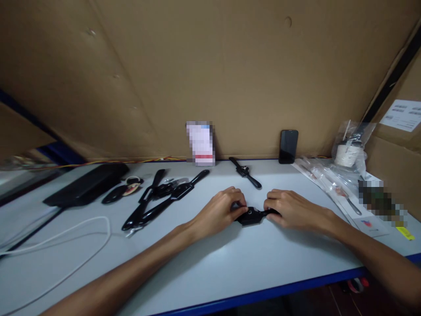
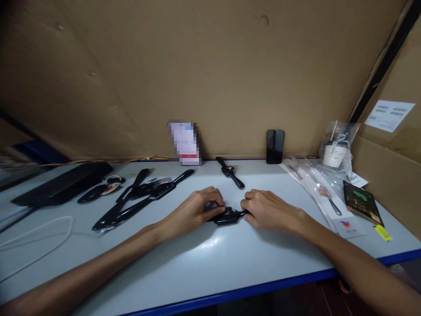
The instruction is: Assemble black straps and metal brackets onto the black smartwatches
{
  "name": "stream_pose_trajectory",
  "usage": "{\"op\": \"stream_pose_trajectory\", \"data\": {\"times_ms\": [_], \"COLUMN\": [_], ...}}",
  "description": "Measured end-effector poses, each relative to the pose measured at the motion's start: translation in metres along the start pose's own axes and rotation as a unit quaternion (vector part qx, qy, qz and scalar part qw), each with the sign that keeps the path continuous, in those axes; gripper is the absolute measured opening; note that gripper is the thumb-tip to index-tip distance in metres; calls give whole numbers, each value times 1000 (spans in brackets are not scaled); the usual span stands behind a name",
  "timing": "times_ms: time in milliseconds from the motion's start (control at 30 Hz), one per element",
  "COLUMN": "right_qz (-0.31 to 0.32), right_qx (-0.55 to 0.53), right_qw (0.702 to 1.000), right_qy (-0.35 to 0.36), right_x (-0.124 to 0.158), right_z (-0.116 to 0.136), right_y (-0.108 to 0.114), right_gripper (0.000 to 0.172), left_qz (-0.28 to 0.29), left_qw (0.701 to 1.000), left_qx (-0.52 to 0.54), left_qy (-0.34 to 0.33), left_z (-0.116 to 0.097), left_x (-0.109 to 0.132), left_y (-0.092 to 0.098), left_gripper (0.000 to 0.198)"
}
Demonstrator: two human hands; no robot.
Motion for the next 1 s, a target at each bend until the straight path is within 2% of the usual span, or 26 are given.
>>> {"op": "stream_pose_trajectory", "data": {"times_ms": [200,300,433,567,667,733,800,900,1000], "right_qz": [0,1,-3,-23,-101,-167,-203,-171,-100], "right_qx": [-2,-1,-8,-23,-33,-26,-13,-20,-57], "right_qw": [1000,1000,1000,999,994,985,974,974,984], "right_qy": [-1,-2,0,11,1,-41,-96,-145,-136], "right_x": [0,0,1,3,5,8,11,11,7], "right_z": [0,0,1,-1,-17,-39,-62,-86,-91], "right_y": [1,1,0,3,18,31,38,33,18], "right_gripper": [12,12,12,13,15,15,15,14,20], "left_qz": [0,0,42,78,59,17,-22,-25,40], "left_qw": [1000,999,994,990,993,996,996,996,996], "left_qx": [-22,-22,-7,-13,-11,-8,-10,-15,-12], "left_qy": [3,-25,-96,-113,-103,-91,-83,-82,-73], "left_z": [1,-2,-14,-18,-13,-6,0,3,-3], "left_x": [1,2,6,8,7,6,5,3,4], "left_y": [0,5,9,7,7,11,16,20,17], "left_gripper": [11,10,29,34,36,34,31,28,28]}}
Point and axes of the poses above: each hand's wrist, its own x-axis away from the middle knuckle, its own y-axis out of the back of the hand, z = x × y, the point moved 7 cm from there along -x, towards the middle knuckle, and after that the axes turned 1 degree about y, right-handed, at the moved point
